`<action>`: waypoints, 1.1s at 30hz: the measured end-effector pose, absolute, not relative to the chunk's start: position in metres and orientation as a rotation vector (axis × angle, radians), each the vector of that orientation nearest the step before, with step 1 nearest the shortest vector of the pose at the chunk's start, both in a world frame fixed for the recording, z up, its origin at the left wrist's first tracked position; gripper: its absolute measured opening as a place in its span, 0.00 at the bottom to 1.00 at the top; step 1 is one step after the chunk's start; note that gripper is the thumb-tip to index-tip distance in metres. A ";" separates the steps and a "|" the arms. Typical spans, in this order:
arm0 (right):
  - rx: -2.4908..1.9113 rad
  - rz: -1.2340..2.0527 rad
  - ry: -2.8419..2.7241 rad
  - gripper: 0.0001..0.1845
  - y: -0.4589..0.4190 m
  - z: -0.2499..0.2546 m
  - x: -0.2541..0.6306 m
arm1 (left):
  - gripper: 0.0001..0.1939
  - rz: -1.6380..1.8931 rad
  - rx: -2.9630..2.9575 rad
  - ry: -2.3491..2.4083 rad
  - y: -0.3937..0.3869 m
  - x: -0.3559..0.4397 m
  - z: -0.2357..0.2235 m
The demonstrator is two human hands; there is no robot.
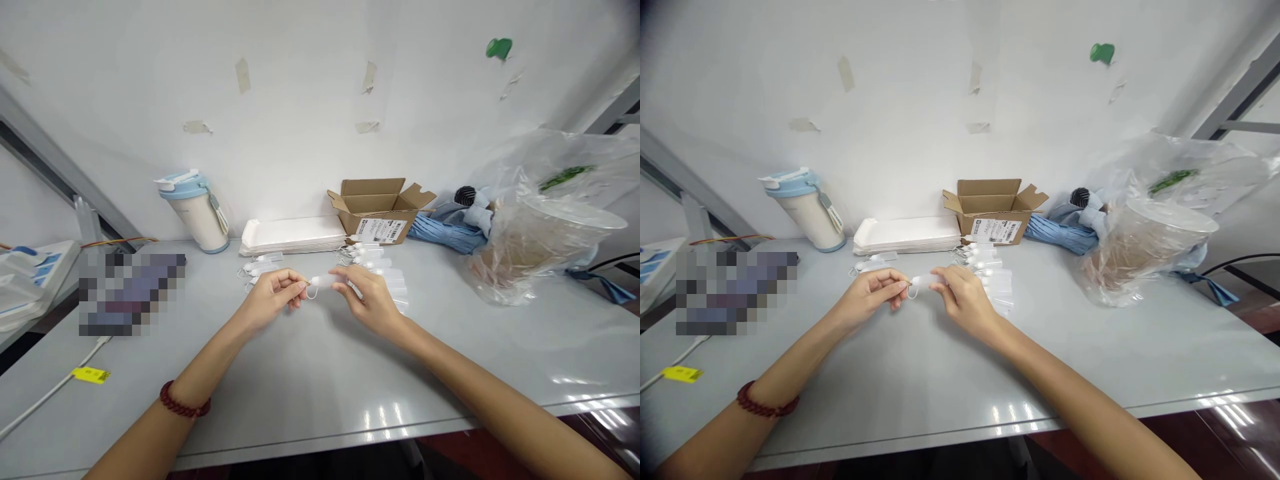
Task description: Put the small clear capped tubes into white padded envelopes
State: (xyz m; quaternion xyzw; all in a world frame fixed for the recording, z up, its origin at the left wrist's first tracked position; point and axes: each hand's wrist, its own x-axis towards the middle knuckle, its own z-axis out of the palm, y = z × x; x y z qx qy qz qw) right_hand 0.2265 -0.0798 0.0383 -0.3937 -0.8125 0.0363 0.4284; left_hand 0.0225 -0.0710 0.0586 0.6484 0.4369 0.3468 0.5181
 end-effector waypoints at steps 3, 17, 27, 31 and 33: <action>-0.976 0.071 -2.026 0.11 -0.078 0.042 0.230 | 0.08 0.785 1.591 1.059 -0.070 0.022 0.057; -0.940 0.063 -2.044 0.10 -0.077 0.042 0.229 | 0.16 0.831 1.576 1.151 -0.070 0.028 0.058; -0.948 0.135 -2.013 0.09 -0.083 0.036 0.224 | 0.15 0.837 1.529 1.127 -0.073 0.027 0.055; -0.951 0.159 -2.003 0.10 -0.083 0.036 0.224 | 0.15 0.843 1.512 1.102 -0.074 0.028 0.054; -0.963 0.165 -2.002 0.10 -0.083 0.035 0.225 | 0.15 0.847 1.515 1.104 -0.073 0.028 0.054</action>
